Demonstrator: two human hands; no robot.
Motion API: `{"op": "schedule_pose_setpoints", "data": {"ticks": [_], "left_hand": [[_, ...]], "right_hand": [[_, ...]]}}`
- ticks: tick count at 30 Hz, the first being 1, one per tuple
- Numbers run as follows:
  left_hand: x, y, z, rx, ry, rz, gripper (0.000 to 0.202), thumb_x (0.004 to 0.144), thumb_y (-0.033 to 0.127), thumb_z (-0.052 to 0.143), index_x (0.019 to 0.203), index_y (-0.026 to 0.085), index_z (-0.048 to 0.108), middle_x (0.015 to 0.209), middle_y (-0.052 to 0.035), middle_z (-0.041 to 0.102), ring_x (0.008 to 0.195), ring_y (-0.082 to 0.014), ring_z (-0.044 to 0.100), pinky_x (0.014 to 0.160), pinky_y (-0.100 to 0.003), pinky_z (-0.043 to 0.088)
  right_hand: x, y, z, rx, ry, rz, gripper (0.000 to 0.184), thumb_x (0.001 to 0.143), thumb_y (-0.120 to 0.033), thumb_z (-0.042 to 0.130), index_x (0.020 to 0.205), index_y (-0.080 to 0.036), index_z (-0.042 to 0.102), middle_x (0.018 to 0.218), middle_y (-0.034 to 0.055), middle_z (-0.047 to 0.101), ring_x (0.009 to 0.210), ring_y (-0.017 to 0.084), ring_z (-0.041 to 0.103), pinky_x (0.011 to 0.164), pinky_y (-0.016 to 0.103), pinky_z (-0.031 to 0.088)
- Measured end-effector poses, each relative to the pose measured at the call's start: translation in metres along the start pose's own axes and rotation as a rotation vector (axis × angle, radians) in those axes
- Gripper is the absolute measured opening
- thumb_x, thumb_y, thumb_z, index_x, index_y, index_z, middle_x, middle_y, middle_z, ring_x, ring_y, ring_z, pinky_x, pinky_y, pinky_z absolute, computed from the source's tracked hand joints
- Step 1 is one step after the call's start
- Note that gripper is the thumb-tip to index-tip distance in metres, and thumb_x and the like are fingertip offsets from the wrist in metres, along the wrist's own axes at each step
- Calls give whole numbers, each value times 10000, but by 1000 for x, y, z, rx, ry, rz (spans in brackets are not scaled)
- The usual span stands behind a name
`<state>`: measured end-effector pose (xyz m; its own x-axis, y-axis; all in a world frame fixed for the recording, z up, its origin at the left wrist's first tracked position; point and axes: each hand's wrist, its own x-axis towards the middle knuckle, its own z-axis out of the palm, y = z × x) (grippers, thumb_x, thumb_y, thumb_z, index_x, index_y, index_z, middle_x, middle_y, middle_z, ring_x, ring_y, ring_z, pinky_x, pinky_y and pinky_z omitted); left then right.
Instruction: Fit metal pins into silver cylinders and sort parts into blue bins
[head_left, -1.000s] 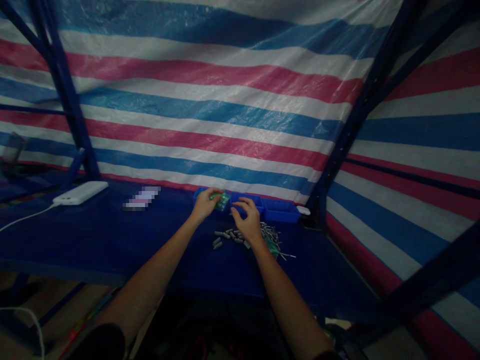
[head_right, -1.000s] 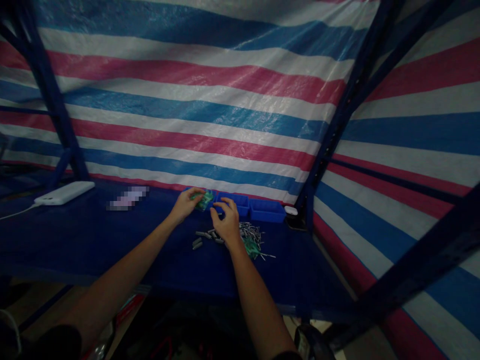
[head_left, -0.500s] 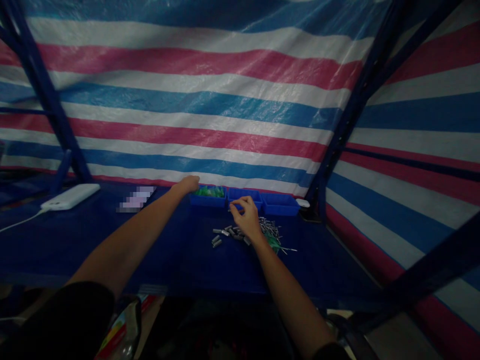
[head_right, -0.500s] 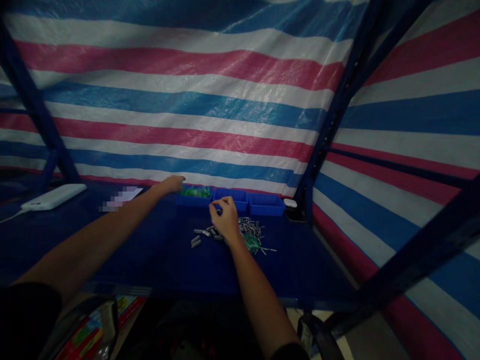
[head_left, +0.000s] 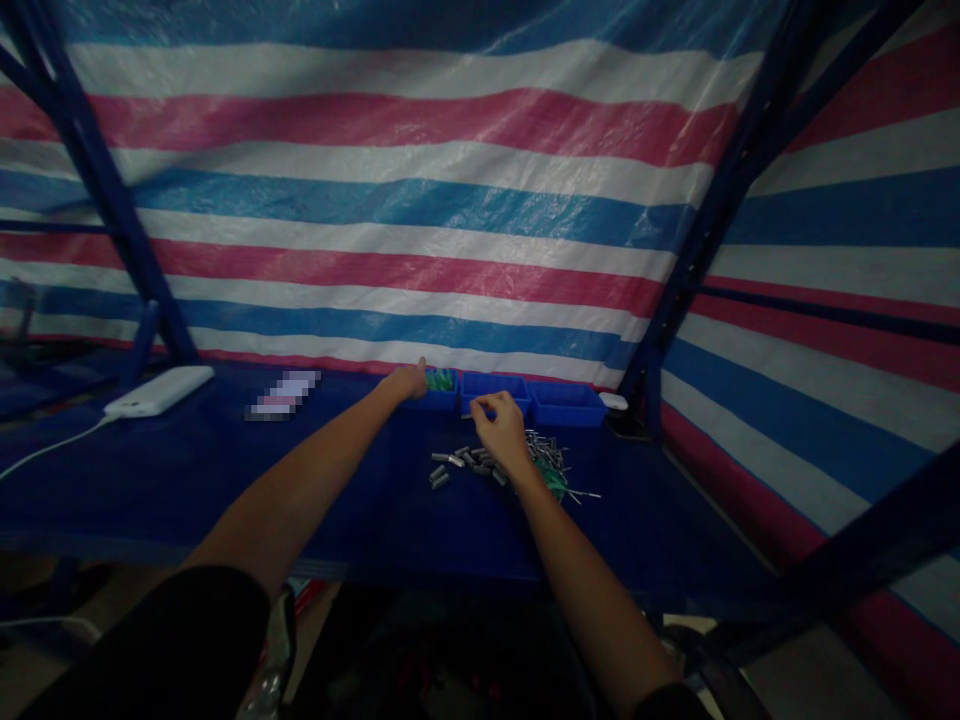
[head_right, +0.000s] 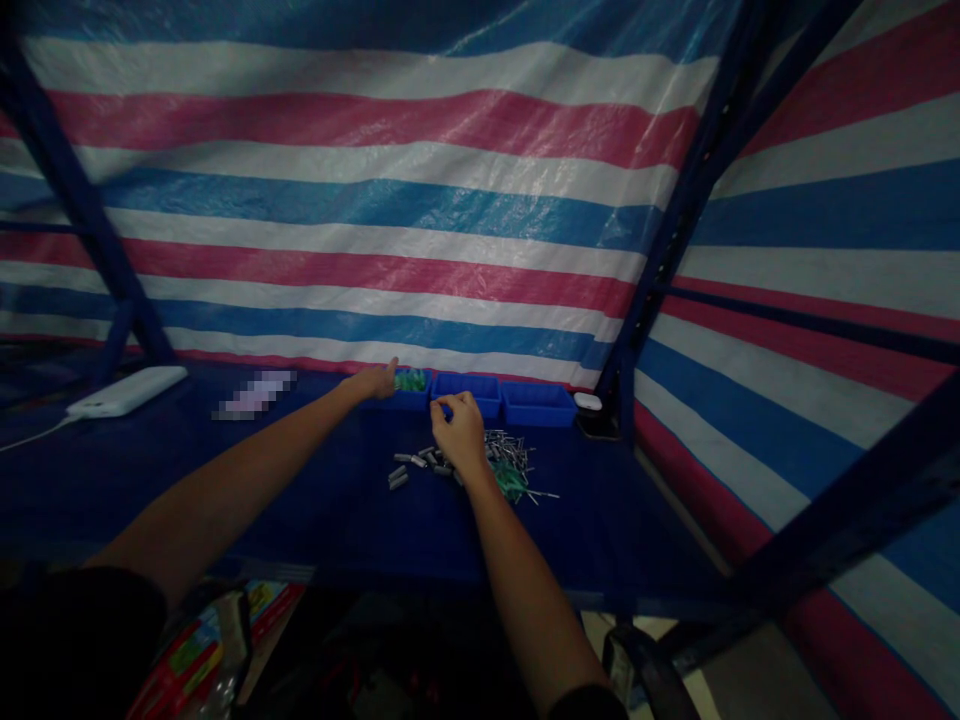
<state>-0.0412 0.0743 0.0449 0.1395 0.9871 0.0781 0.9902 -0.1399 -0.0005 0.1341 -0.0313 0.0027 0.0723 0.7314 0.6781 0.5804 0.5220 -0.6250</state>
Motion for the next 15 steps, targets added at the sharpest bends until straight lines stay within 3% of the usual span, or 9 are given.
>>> {"op": "schedule_pose_setpoints", "data": {"ticks": [3,6,7,8,12,15], "left_hand": [[-4,3,-11,-33,-38,-33,702,712,195,514,1360,65,277,1093,-231,603,961,-286,597,785,-349,443],[-26,19,-13,-48,65,-43,642,756,191,459,1356,56,274,1192,-264,522,1091,-339,505,885,-455,363],[-39,29,-11,-74,189,20,591,774,193,437,1337,63,315,1214,-260,503,1121,-342,475,923,-477,319],[-53,40,-8,-113,242,99,551,787,210,427,1315,68,352,1218,-254,498,1128,-340,464,938,-477,303],[-117,97,9,-295,96,555,458,788,478,453,1131,189,541,1121,-154,577,1092,-313,480,969,-515,258],[-142,129,21,-343,71,782,705,638,543,617,1228,198,445,1187,-157,540,1163,-334,411,987,-568,194]], "right_hand": [[4,1,-4,58,23,36,201,751,-297,502,694,-182,656,697,23,552,711,160,533,715,299,419],[11,6,-12,207,110,177,230,719,-345,506,697,-168,651,702,21,578,687,153,532,679,290,428],[13,9,-16,271,152,240,253,708,-369,503,709,-161,648,704,22,584,680,153,531,650,284,431],[16,12,-20,334,200,307,280,699,-393,499,721,-154,643,697,22,586,667,153,527,611,275,431],[23,25,-38,481,398,510,331,649,-451,510,726,-147,616,601,-2,541,594,145,496,488,243,394],[25,29,-48,493,488,539,316,623,-444,535,696,-145,603,558,-18,511,558,134,480,462,235,376]]}}
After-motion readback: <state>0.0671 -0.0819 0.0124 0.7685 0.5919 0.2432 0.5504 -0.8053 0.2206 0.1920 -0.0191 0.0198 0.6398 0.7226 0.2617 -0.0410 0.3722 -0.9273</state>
